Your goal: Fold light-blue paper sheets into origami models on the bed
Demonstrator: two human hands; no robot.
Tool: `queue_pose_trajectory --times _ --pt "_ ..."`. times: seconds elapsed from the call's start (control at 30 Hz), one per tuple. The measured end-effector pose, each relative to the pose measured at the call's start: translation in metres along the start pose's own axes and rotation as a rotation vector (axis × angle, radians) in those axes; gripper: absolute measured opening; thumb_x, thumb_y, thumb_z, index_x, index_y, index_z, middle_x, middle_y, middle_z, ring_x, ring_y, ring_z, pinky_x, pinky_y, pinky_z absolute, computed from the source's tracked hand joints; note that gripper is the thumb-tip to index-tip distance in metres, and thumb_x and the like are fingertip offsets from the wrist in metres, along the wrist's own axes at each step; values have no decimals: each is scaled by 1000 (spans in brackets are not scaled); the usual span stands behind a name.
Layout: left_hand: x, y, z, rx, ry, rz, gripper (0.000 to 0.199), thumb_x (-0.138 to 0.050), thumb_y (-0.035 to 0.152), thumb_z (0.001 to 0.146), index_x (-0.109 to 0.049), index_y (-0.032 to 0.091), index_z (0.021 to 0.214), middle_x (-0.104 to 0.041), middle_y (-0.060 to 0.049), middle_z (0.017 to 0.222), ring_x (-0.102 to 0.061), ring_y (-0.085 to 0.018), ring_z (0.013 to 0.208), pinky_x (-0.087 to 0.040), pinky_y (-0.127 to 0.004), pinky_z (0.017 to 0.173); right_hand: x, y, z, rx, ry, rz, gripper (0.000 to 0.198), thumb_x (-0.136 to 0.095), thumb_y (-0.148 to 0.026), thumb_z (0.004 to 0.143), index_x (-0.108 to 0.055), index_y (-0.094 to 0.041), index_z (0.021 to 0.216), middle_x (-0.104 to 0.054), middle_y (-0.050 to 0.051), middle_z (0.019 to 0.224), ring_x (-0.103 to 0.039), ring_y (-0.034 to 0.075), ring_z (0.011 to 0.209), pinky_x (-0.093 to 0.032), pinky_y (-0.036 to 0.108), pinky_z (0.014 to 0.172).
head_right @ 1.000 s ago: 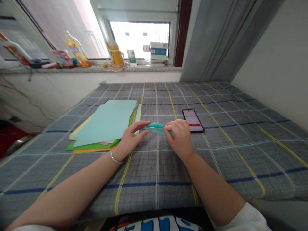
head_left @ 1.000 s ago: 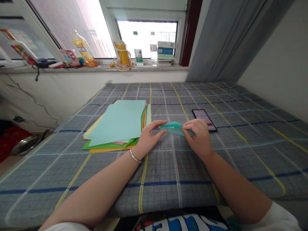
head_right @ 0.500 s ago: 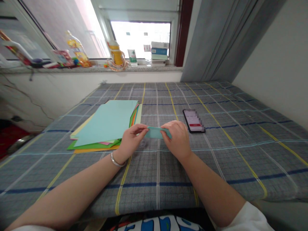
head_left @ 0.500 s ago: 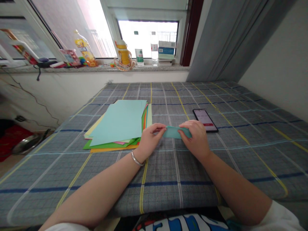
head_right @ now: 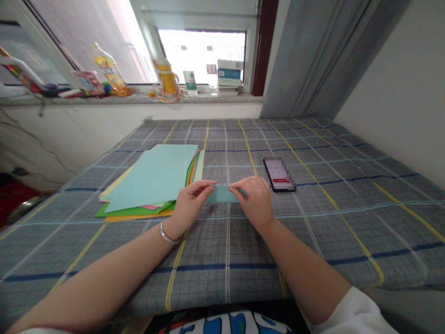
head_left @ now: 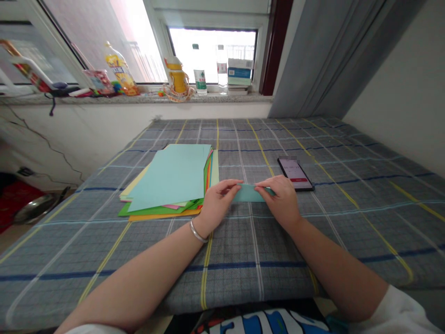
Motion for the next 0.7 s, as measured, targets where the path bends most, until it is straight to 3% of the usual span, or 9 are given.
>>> queue_pose_trajectory --times 0.13,0.4,0.7 --pt "-3 3 -3 9 -21 14 24 -61 35 88 -75 22 101 -76 -3 98 -69 -19 87 -56 -30 77 2 -2 1 0 23 2 16 -64 -36 89 -66 -25 77 -70 1 75 -62 20 75 -44 37 72" --pt "-10 14 -9 -89 -93 78 32 -46 37 98 -70 21 113 -72 -4 113 -66 -19 106 -50 -34 98 3 -6 0 -8 32 -1 18 -63 -38 90 -64 -25 76 -70 0 75 -61 20 77 -42 36 73" --pt "-19 22 -14 -220 -136 191 35 -38 30 100 -62 20 124 -69 -5 121 -63 -18 112 -48 -33 101 1 -7 -1 -17 14 0 23 -61 -41 90 -62 -23 75 -67 1 74 -59 19 76 -41 34 73"
Point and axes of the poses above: each hand's wrist, its own z-axis towards the middle knuckle, its own x-axis out of the back of the hand, y = z × x, the point moved 8 cm from there along z, towards the middle knuckle
